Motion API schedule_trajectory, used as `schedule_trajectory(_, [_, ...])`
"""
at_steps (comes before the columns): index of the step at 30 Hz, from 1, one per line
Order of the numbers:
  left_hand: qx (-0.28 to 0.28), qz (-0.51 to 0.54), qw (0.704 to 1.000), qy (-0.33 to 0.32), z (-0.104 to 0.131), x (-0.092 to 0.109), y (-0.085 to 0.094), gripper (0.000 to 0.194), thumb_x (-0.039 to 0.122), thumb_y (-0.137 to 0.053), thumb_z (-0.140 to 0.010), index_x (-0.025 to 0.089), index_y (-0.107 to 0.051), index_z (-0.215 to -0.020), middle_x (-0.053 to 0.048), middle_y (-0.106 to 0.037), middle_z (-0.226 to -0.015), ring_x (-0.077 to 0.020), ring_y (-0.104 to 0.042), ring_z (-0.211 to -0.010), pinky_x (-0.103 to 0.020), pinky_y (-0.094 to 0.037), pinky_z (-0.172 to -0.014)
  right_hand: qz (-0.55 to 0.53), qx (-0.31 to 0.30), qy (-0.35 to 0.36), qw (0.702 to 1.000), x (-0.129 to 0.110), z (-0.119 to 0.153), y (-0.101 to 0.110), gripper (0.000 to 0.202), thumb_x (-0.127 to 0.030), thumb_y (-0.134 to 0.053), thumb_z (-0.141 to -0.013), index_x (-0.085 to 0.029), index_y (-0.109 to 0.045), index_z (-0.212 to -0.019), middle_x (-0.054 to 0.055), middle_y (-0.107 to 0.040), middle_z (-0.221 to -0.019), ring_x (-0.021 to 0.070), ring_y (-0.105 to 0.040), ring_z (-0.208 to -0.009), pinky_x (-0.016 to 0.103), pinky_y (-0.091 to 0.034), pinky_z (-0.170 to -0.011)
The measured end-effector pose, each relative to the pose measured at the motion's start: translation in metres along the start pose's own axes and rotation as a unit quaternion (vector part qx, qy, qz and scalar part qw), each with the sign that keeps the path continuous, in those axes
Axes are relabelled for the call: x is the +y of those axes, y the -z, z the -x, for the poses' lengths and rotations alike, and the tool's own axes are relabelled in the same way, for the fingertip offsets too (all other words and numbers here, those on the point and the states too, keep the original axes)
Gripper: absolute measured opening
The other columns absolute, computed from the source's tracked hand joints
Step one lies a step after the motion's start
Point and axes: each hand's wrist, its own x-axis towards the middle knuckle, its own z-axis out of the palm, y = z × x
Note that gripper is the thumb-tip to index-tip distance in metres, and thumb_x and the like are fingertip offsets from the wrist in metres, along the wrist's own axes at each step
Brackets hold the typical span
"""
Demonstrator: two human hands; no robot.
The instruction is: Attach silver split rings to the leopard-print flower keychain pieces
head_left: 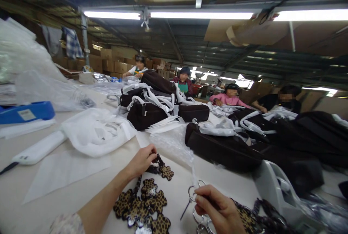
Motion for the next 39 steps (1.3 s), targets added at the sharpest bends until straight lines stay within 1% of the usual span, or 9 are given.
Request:
schedule_trajectory(4, [-0.012, 0.207, 0.978, 0.029, -0.002, 0.004, -0.003, 0.013, 0.032, -0.046, -0.084, 0.019, -0.043, -0.086, -0.003, -0.067, -0.077, -0.0141, -0.063, -0.067, -0.025, -0.047, -0.063, 0.007, 0.002, 0.004, 1.000, -0.001, 0.000, 0.000, 0.034, -0.053, -0.070, -0.074, -0.020, -0.071, -0.074, 0.001, -0.064, -0.053, 0.0168, -0.060, -0.052, 0.024, -0.050, -0.054])
schedule_trajectory(9, [-0.066, 0.466, 0.878, 0.094, 0.006, 0.017, -0.008, 0.033, 0.033, -0.070, -0.072, 0.017, -0.048, -0.091, -0.004, -0.069, -0.077, -0.0130, -0.063, -0.064, -0.025, -0.049, -0.062, 0.002, -0.003, 0.010, 1.000, -0.003, 0.000, -0.002, 0.036, -0.055, -0.069, -0.075, -0.020, -0.072, -0.074, 0.000, -0.062, -0.052, 0.0161, -0.057, -0.051, 0.024, -0.048, -0.053])
schedule_trajectory(13, [-0.083, 0.518, 0.841, 0.134, 0.010, 0.025, -0.014, 0.034, 0.029, -0.073, -0.073, 0.016, -0.051, -0.094, -0.007, -0.070, -0.081, -0.0171, -0.068, -0.074, -0.027, -0.053, -0.065, -0.004, -0.009, 0.000, 1.000, -0.005, 0.001, -0.002, 0.034, -0.052, -0.070, -0.076, -0.019, -0.071, -0.073, 0.001, -0.063, -0.053, 0.0163, -0.058, -0.053, 0.024, -0.048, -0.055])
schedule_trajectory(19, [-0.104, 0.529, 0.830, 0.141, 0.012, 0.029, -0.018, 0.030, 0.025, -0.069, -0.077, 0.014, -0.053, -0.100, -0.012, -0.070, -0.091, -0.0206, -0.069, -0.082, -0.031, -0.054, -0.070, -0.003, -0.006, -0.007, 1.000, -0.006, 0.002, -0.003, 0.033, -0.052, -0.070, -0.075, -0.019, -0.071, -0.074, 0.001, -0.064, -0.053, 0.0169, -0.059, -0.053, 0.025, -0.049, -0.055])
schedule_trajectory(24, [-0.157, 0.578, 0.791, 0.126, 0.013, 0.029, -0.020, 0.054, -0.001, -0.064, -0.055, 0.015, -0.058, -0.107, -0.011, -0.068, -0.105, -0.0215, -0.065, -0.100, -0.033, -0.048, -0.089, -0.017, -0.003, -0.004, 1.000, -0.009, 0.002, -0.004, 0.034, -0.052, -0.071, -0.075, -0.018, -0.071, -0.073, 0.001, -0.064, -0.052, 0.0161, -0.058, -0.052, 0.025, -0.049, -0.054])
schedule_trajectory(27, [-0.169, 0.531, 0.824, 0.101, 0.013, 0.026, -0.025, 0.052, -0.001, -0.065, -0.052, 0.013, -0.065, -0.103, -0.008, -0.068, -0.102, -0.0178, -0.063, -0.097, -0.028, -0.044, -0.090, -0.026, 0.003, -0.003, 1.000, -0.009, 0.002, -0.004, 0.033, -0.050, -0.072, -0.074, -0.018, -0.071, -0.073, 0.001, -0.064, -0.052, 0.0165, -0.059, -0.052, 0.025, -0.049, -0.053])
schedule_trajectory(32, [-0.101, 0.343, 0.933, 0.035, 0.011, 0.025, -0.031, 0.030, 0.019, -0.072, -0.064, 0.013, -0.070, -0.093, -0.004, -0.065, -0.085, -0.0165, -0.059, -0.077, -0.029, -0.047, -0.073, -0.029, -0.013, -0.001, 0.999, -0.009, 0.001, -0.003, 0.032, -0.050, -0.071, -0.075, -0.018, -0.071, -0.074, 0.001, -0.065, -0.053, 0.0171, -0.061, -0.052, 0.026, -0.049, -0.053])
schedule_trajectory(35, [-0.060, 0.170, 0.982, -0.054, 0.014, 0.031, -0.030, 0.010, 0.025, -0.065, -0.074, 0.017, -0.071, -0.072, -0.007, -0.062, -0.107, -0.0214, -0.058, -0.096, -0.032, -0.047, -0.084, -0.053, -0.009, -0.004, 0.999, -0.012, 0.002, -0.004, 0.033, -0.049, -0.073, -0.073, -0.017, -0.071, -0.073, 0.001, -0.064, -0.051, 0.0163, -0.059, -0.051, 0.027, -0.049, -0.053])
schedule_trajectory(39, [-0.061, 0.011, 0.988, -0.142, 0.021, 0.041, -0.031, 0.026, 0.022, -0.050, -0.085, 0.017, -0.061, -0.062, -0.009, -0.051, -0.135, -0.0263, -0.047, -0.123, -0.038, -0.036, -0.105, -0.089, -0.005, -0.025, 0.996, -0.017, 0.003, -0.005, 0.032, -0.049, -0.076, -0.071, -0.017, -0.070, -0.073, 0.001, -0.065, -0.051, 0.0160, -0.059, -0.050, 0.027, -0.050, -0.054])
